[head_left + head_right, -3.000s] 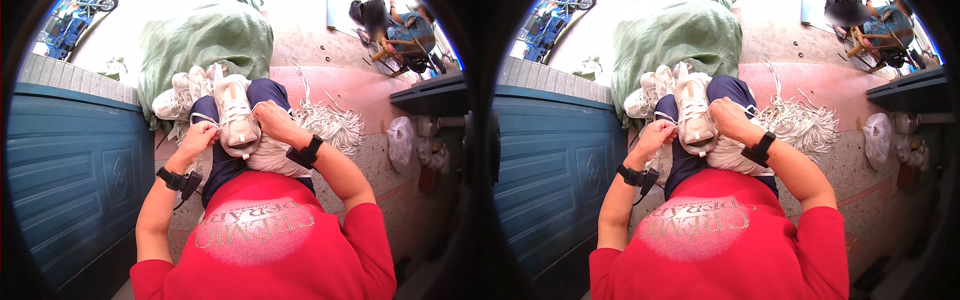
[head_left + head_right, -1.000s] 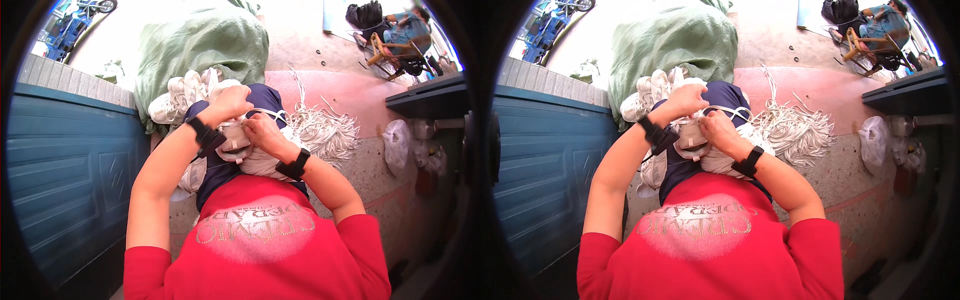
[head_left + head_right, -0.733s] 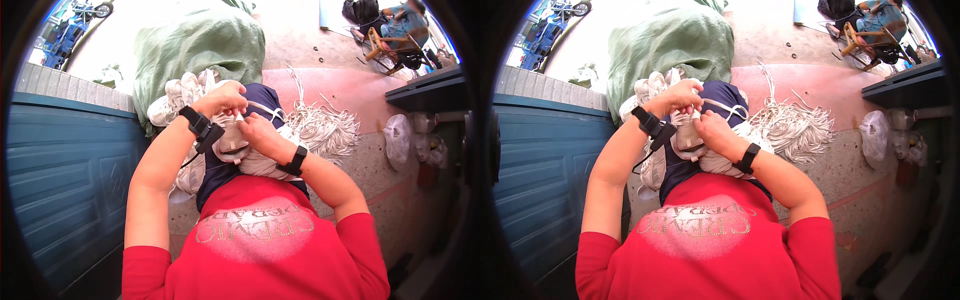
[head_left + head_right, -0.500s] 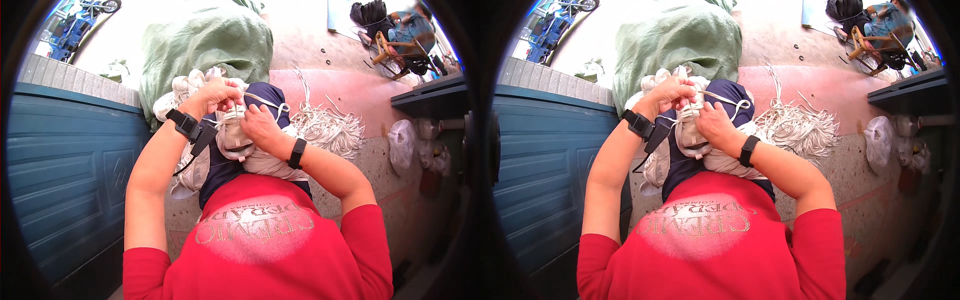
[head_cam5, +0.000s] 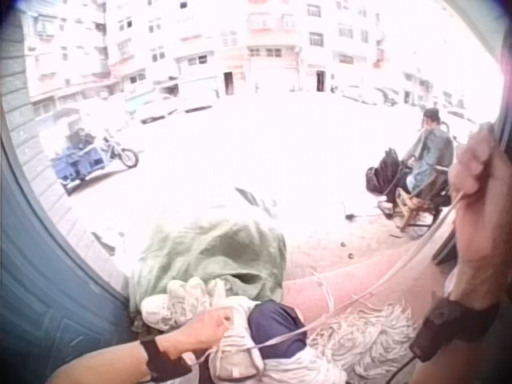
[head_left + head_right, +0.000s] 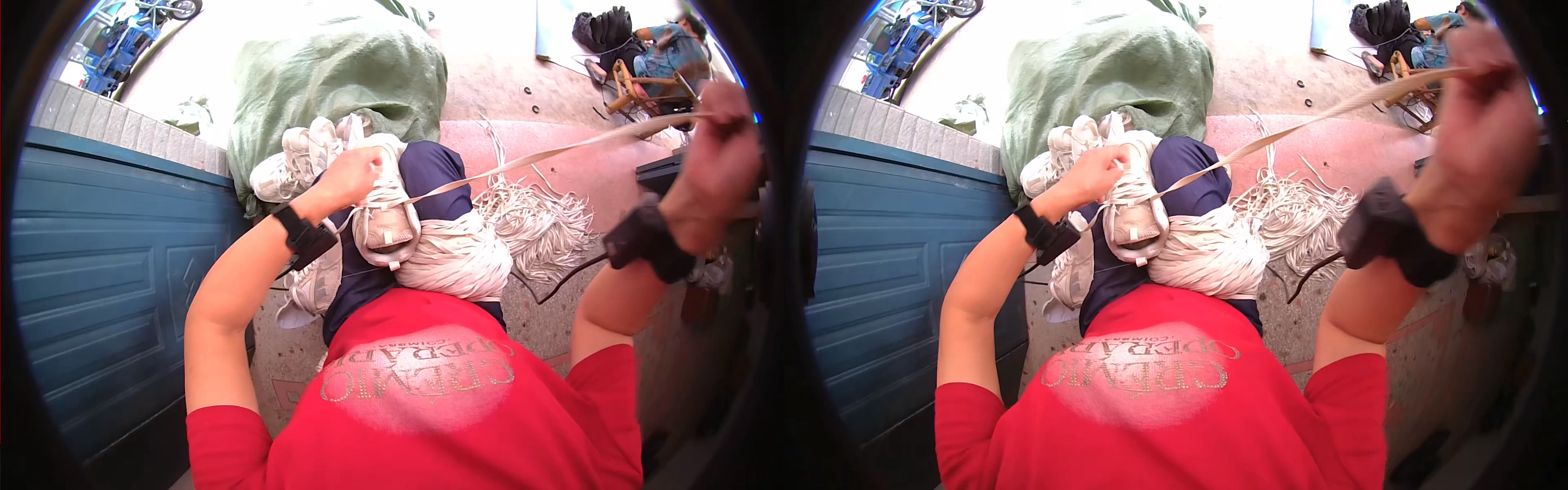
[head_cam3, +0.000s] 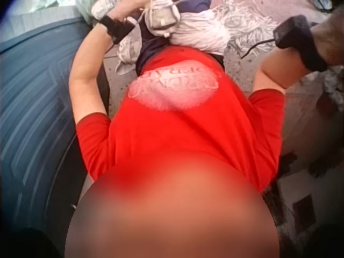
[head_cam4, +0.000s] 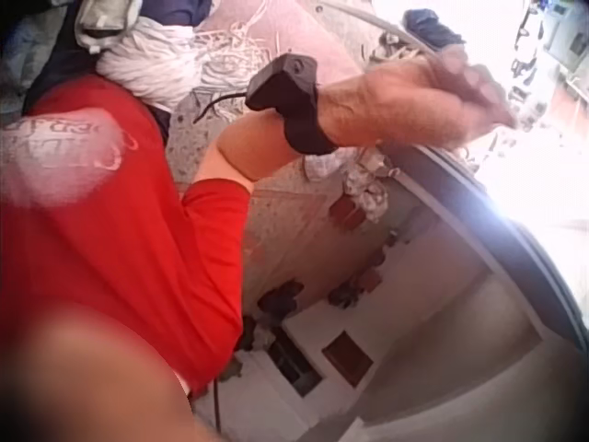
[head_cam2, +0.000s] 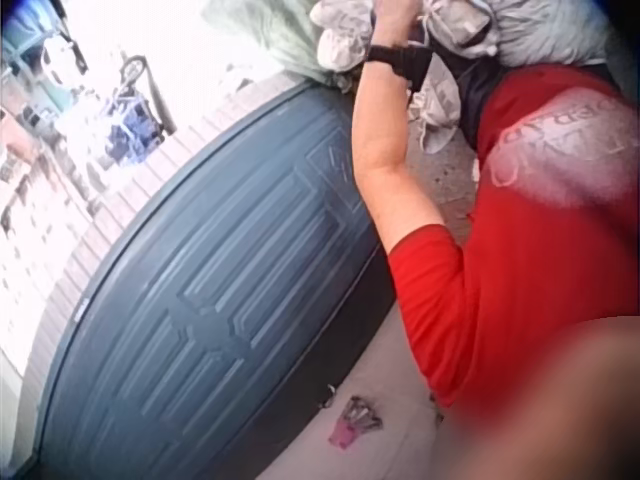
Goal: The recorder is seen lacing up a white shoe, then organizing and bagging several bundles of white shoe laces.
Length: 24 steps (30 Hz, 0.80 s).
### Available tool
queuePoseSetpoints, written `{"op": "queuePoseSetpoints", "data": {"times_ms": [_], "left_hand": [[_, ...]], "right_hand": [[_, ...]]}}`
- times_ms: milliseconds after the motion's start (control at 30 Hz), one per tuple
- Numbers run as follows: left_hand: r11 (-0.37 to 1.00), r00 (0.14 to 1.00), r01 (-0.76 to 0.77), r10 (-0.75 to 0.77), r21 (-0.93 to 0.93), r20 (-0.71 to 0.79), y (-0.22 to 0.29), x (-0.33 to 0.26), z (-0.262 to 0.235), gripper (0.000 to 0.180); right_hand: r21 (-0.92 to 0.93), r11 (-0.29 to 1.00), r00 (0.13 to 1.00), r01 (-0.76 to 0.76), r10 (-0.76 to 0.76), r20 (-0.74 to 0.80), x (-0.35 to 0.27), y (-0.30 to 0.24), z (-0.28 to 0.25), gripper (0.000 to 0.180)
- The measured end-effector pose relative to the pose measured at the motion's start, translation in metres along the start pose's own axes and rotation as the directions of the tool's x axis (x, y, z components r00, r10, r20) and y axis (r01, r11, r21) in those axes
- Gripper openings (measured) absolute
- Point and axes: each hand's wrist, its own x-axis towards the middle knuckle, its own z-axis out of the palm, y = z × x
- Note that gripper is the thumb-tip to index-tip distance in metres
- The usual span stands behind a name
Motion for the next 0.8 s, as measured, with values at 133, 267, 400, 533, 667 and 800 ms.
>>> {"op": "queuePoseSetpoints", "data": {"times_ms": [133, 267, 400, 533, 667, 800], "left_hand": [[0.968, 0.974, 0.215, -0.203, -0.131, 0.099, -0.026, -0.024, -0.012, 0.027], [0.985, 0.984, 0.110, -0.089, -0.133, 0.152, -0.043, -0.036, -0.004, 0.031], [0.981, 0.997, -0.063, 0.054, 0.184, 0.052, -0.049, -0.039, 0.004, 0.028], [0.935, 0.994, -0.078, 0.101, 0.346, -0.049, -0.049, -0.046, 0.008, 0.017], [0.946, 0.979, -0.053, 0.112, 0.321, -0.169, -0.045, -0.052, 0.012, 0.017], [0.946, 0.960, -0.034, 0.121, 0.323, -0.252, -0.037, -0.054, 0.019, 0.016]], "right_hand": [[-0.450, 0.888, 0.990, -0.096, 0.134, 0.052, -0.057, 0.102, -0.003, 0.019], [-0.656, 0.582, 0.603, -0.480, 0.762, 0.235, -0.143, 0.193, 0.019, 0.010], [-0.929, 0.366, 0.563, 0.059, 0.756, 0.333, -0.213, 0.234, 0.028, 0.016], [-0.926, 0.320, 0.637, 0.202, 0.675, 0.372, -0.234, 0.252, 0.038, 0.016], [-0.845, 0.267, 0.607, 0.464, 0.599, 0.523, -0.240, 0.266, 0.039, 0.013], [-0.750, 0.259, 0.507, 0.608, 0.600, 0.618, -0.239, 0.273, 0.037, 0.015]]}}
